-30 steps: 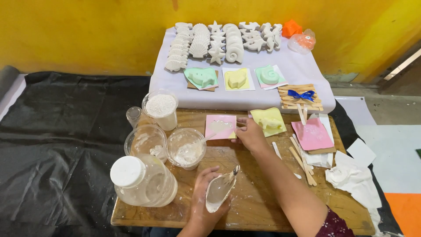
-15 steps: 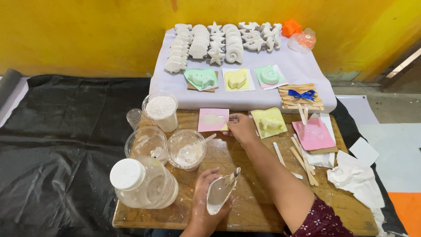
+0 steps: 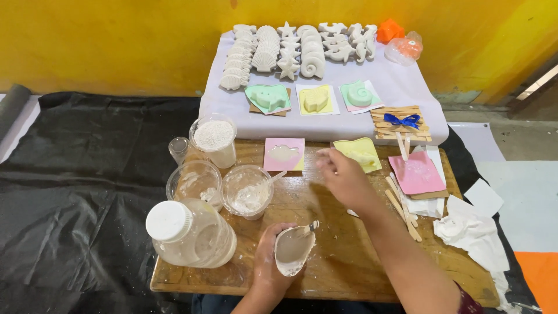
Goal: Mixing casting material in a cup and filling star-shaped molds on a workbench.
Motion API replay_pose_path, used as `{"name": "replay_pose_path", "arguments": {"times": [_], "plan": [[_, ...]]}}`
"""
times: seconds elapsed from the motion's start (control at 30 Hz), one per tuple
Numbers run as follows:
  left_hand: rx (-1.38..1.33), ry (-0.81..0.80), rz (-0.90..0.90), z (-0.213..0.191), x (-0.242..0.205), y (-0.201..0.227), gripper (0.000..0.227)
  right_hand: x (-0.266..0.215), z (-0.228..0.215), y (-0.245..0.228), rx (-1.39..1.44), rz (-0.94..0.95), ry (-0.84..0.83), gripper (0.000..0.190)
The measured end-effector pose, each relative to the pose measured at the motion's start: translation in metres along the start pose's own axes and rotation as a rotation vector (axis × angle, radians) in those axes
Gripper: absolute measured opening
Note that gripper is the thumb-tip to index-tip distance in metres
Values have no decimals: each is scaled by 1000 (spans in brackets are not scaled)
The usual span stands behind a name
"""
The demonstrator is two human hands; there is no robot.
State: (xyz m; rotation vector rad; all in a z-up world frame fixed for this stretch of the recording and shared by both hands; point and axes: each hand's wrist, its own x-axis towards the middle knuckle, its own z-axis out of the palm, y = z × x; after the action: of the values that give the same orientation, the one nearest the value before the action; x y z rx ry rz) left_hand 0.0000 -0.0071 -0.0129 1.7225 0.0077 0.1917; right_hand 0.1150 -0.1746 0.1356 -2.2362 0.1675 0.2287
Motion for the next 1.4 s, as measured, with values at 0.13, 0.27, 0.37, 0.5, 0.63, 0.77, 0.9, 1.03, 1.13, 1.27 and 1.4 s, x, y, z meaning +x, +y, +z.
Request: {"name": "replay_pose_path", "arguments": {"times": [0.13,0.27,0.37,0.5,0.63,0.77,0.9,1.03,1.13,1.27,1.4], "plan": [[-817,345,-1015,7,17,39,4,-66,-22,8,-160,-370,-36,49],[179,-128,42,-1,5,9,62,-92,-9,55,-715,-724,-62,33],[208,-103,252,4,8,14,63,-98,-5,74,-871,-873,17,22],[216,-154,285,13,16,17,49,-109,-8,67,-858,-1139,142,17],[242,-228,141,27,20,9,57,-90,-1,65,-828,-1271,270,8],[279,-236,224,31,23,-3,52,-66,0,100,-871,-1251,342,28],[464,-277,94,32,32,-6,42,-71,-7,99,-981,-1255,371,24],[361,-281,99,31,30,4,56,-79,0,94,-835,-1211,214,26],[547,-365,-86,35,32,5,47,-75,9,80,-714,-1207,332,12],[603,-226,291,27,33,-22,54,-67,14,94,-952,-1192,565,22],[585,-192,336,14,30,-16,60,-75,8,100,-938,-1113,280,49]]}}
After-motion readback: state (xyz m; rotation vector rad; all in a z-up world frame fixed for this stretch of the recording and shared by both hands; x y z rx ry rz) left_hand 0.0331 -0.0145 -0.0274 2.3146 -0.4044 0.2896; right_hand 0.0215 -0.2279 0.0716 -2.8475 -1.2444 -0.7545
